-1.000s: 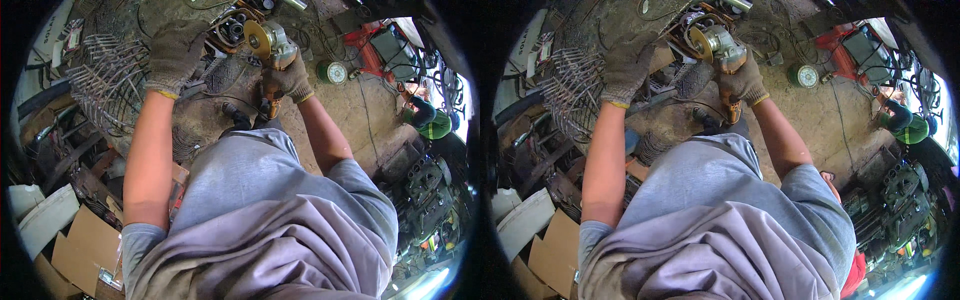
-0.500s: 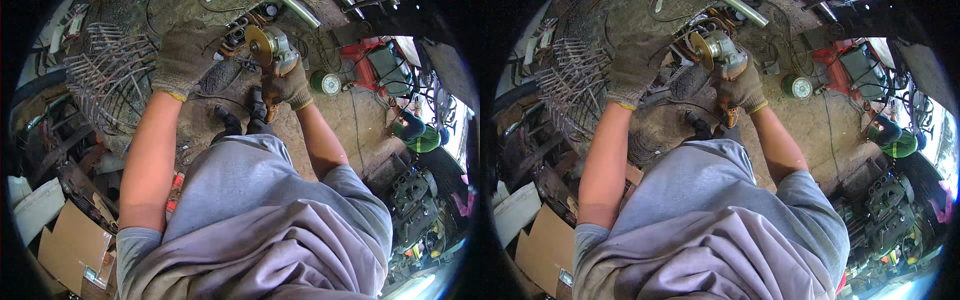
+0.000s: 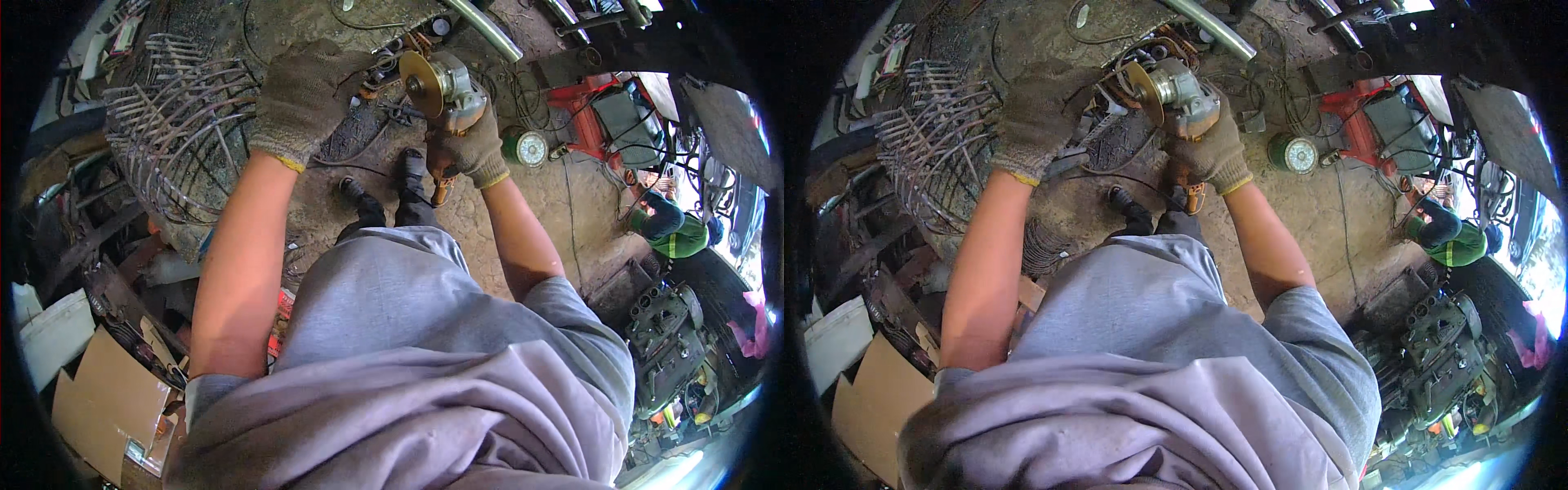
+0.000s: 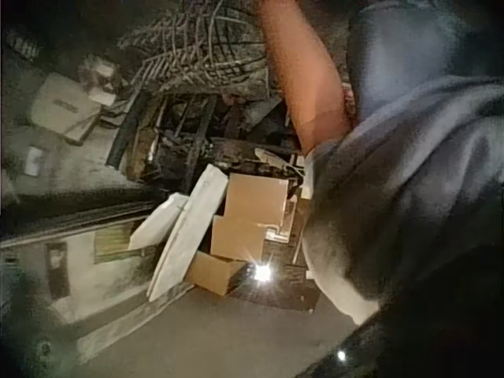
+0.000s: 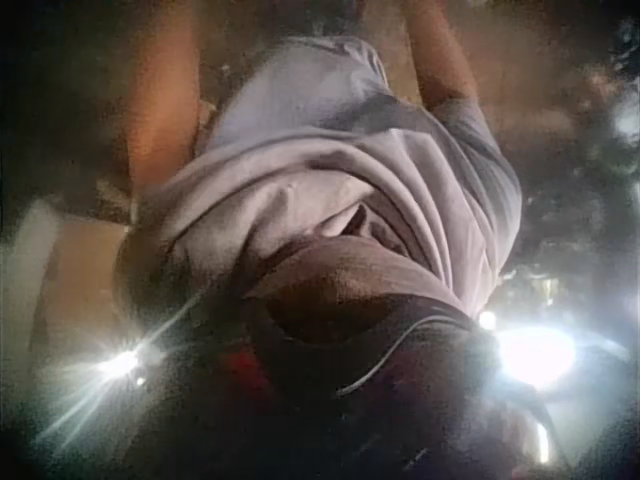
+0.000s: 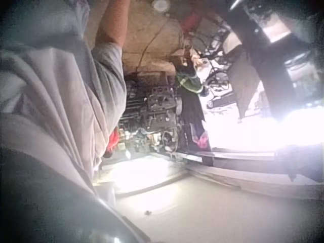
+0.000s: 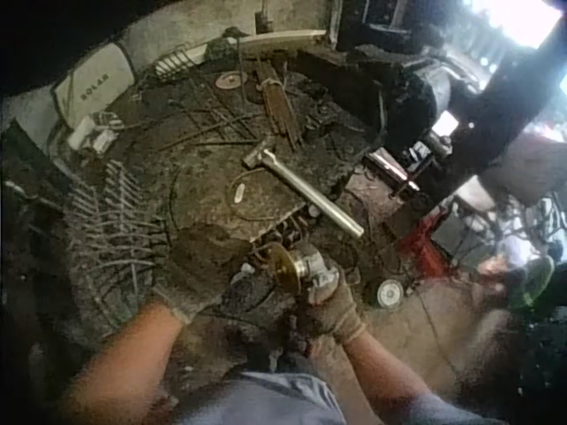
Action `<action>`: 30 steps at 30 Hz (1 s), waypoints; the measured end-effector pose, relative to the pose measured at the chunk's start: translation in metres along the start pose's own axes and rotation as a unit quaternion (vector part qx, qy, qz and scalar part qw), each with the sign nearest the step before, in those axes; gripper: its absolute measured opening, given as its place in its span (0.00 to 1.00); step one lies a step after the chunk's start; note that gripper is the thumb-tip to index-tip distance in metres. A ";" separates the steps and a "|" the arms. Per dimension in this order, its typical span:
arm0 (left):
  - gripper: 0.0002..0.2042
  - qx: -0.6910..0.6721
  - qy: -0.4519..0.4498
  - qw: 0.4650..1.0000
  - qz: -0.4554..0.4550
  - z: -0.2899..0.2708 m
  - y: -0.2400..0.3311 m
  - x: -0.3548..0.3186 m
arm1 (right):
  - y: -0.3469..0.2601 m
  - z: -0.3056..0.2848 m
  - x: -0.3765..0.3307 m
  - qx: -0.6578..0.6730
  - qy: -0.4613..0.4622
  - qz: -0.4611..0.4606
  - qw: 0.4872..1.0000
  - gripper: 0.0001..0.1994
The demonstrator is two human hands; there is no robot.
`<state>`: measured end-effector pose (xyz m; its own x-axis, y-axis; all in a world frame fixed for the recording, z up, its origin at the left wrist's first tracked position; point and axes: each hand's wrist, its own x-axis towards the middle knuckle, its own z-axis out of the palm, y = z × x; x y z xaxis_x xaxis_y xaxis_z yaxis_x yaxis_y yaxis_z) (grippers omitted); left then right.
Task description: The person uses an angle grinder to smooth the edges of a metal cage, then uses a welding gun to fuse metal rods together on the cage while it is positioned on a workbench.
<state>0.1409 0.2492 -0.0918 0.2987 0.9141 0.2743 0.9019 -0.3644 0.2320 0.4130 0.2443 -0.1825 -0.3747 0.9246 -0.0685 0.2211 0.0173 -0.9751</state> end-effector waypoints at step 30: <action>0.12 0.006 -0.019 1.000 0.008 -0.002 -0.002 0.000 | 0.002 0.001 0.003 -0.090 0.064 0.046 0.993 0.47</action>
<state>0.1384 0.2496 -0.0900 0.3254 0.9140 0.2424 0.9001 -0.3780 0.2169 0.4110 0.2465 -0.1846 -0.2314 0.9659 -0.1166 0.4110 -0.0115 -0.9116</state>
